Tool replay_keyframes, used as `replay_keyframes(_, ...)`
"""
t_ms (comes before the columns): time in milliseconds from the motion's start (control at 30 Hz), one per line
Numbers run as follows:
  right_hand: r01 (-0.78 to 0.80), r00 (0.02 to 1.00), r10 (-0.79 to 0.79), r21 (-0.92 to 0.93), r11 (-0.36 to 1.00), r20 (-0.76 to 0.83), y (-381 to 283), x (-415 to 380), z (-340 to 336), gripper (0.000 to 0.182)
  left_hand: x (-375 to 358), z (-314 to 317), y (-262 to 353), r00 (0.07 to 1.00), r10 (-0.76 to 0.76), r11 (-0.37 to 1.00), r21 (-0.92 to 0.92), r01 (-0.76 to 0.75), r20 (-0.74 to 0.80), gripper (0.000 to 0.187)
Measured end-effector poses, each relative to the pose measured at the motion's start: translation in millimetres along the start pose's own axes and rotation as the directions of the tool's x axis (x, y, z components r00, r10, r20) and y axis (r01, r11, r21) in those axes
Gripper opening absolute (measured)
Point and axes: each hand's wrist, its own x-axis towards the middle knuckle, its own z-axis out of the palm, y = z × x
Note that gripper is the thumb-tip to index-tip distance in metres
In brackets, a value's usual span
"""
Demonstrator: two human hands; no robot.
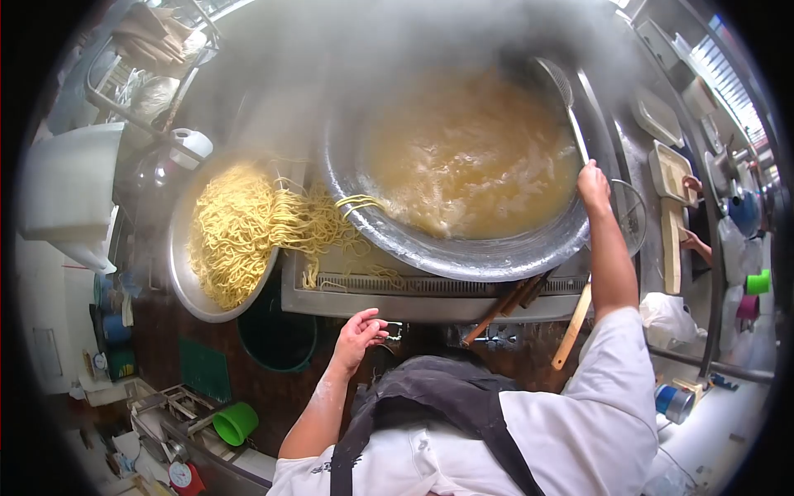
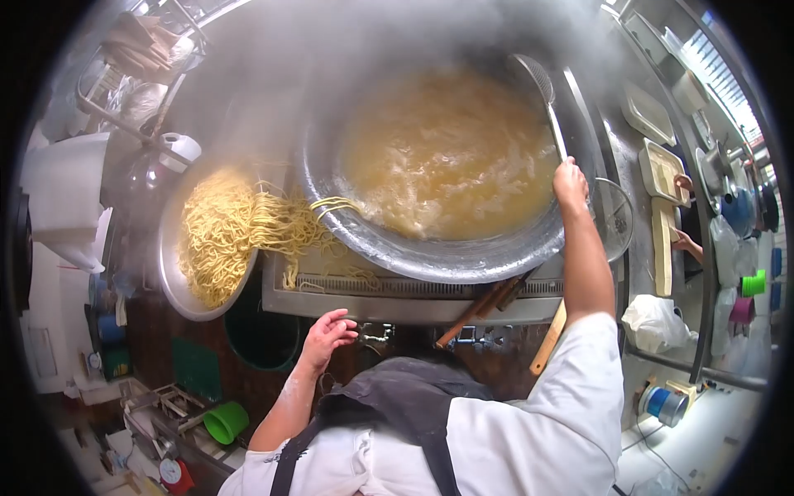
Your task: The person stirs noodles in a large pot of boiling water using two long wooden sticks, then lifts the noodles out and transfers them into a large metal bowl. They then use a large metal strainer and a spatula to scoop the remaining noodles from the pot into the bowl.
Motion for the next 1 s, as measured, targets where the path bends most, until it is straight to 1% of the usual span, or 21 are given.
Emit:
replay_keyframes(67,-0.013,0.996,0.015,-0.023,1.000,0.089,12,18,27,0.029,-2,-5,0,1.000,0.005,1.000,-0.003,-0.005,0.002,0.041)
replay_keyframes(133,0.027,0.972,-0.011,-0.065,0.997,0.235,4,12,45,0.031,-3,-11,1,1.000,0.016,1.000,-0.008,-0.016,-0.001,0.041)
replay_keyframes(200,0.107,0.945,-0.101,-0.001,0.994,0.312,-4,-5,73,0.031,-8,-16,6,0.999,0.032,0.999,-0.028,-0.032,-0.003,0.042)
replay_keyframes(267,0.094,0.884,-0.105,0.048,0.994,0.455,-36,-56,36,0.033,-14,-24,4,0.999,0.043,0.998,-0.043,-0.043,-0.006,0.042)
replay_keyframes(333,0.166,0.873,-0.169,0.047,0.985,0.457,-43,-86,33,0.035,-19,-33,2,0.998,0.056,0.997,-0.050,-0.055,0.007,0.042)
replay_keyframes(367,0.134,0.846,-0.165,0.098,0.986,0.508,-46,-104,21,0.035,-21,-37,0,0.999,0.051,0.997,-0.051,-0.051,0.007,0.042)
replay_keyframes(400,0.232,0.855,-0.261,0.120,0.965,0.448,-45,-114,27,0.033,-24,-42,-4,0.999,0.045,0.998,-0.053,-0.044,0.012,0.042)
replay_keyframes(467,0.204,0.781,-0.273,0.185,0.961,0.561,-33,-133,27,0.032,-27,-52,-10,0.999,0.039,0.998,-0.059,-0.038,0.024,0.043)
replay_keyframes(500,0.164,0.774,-0.295,0.273,0.948,0.561,-21,-139,41,0.030,-29,-56,-11,0.999,0.034,0.998,-0.047,-0.033,0.028,0.043)
replay_keyframes(533,0.147,0.780,-0.275,0.262,0.954,0.562,-18,-151,45,0.029,-31,-61,-14,0.999,0.038,0.998,-0.047,-0.036,0.035,0.043)
replay_keyframes(600,0.017,0.711,-0.254,0.345,0.939,0.656,-12,-171,65,0.024,-33,-70,-20,0.998,0.046,0.998,-0.044,-0.043,0.052,0.043)
replay_keyframes(633,-0.132,0.650,-0.259,0.441,0.888,0.714,-9,-186,74,0.025,-36,-72,-18,0.998,0.037,0.999,-0.030,-0.035,0.053,0.042)
replay_keyframes(667,-0.280,0.589,-0.280,0.516,0.809,0.758,-7,-199,82,0.025,-38,-75,-20,0.997,0.031,0.999,-0.021,-0.030,0.071,0.042)
replay_keyframes(700,-0.358,0.590,-0.288,0.565,0.744,0.754,-15,-221,72,0.019,-39,-78,-22,0.996,0.028,1.000,-0.013,-0.027,0.087,0.041)
replay_keyframes(733,-0.420,0.544,-0.277,0.542,0.728,0.792,-18,-235,77,0.026,-41,-81,-24,0.995,0.026,1.000,-0.005,-0.025,0.097,0.041)
replay_keyframes(800,-0.398,0.541,-0.336,0.587,0.706,0.771,-27,-263,82,0.024,-44,-87,-27,0.993,0.023,1.000,0.008,-0.024,0.112,0.041)
replay_keyframes(867,-0.449,0.545,-0.365,0.631,0.633,0.755,-33,-290,86,0.021,-46,-90,-29,0.990,0.024,0.999,0.019,-0.027,0.137,0.042)
replay_keyframes(900,-0.516,0.518,-0.366,0.624,0.587,0.773,-41,-305,73,0.019,-47,-92,-29,0.989,0.029,0.999,0.023,-0.033,0.142,0.042)
replay_keyframes(933,-0.473,0.543,-0.419,0.677,0.563,0.728,-47,-317,70,0.018,-48,-94,-29,0.989,0.034,0.999,0.027,-0.039,0.146,0.042)
replay_keyframes(1000,-0.566,0.496,-0.448,0.668,0.482,0.744,-58,-339,52,0.019,-51,-98,-31,0.988,0.039,0.999,0.031,-0.044,0.146,0.042)
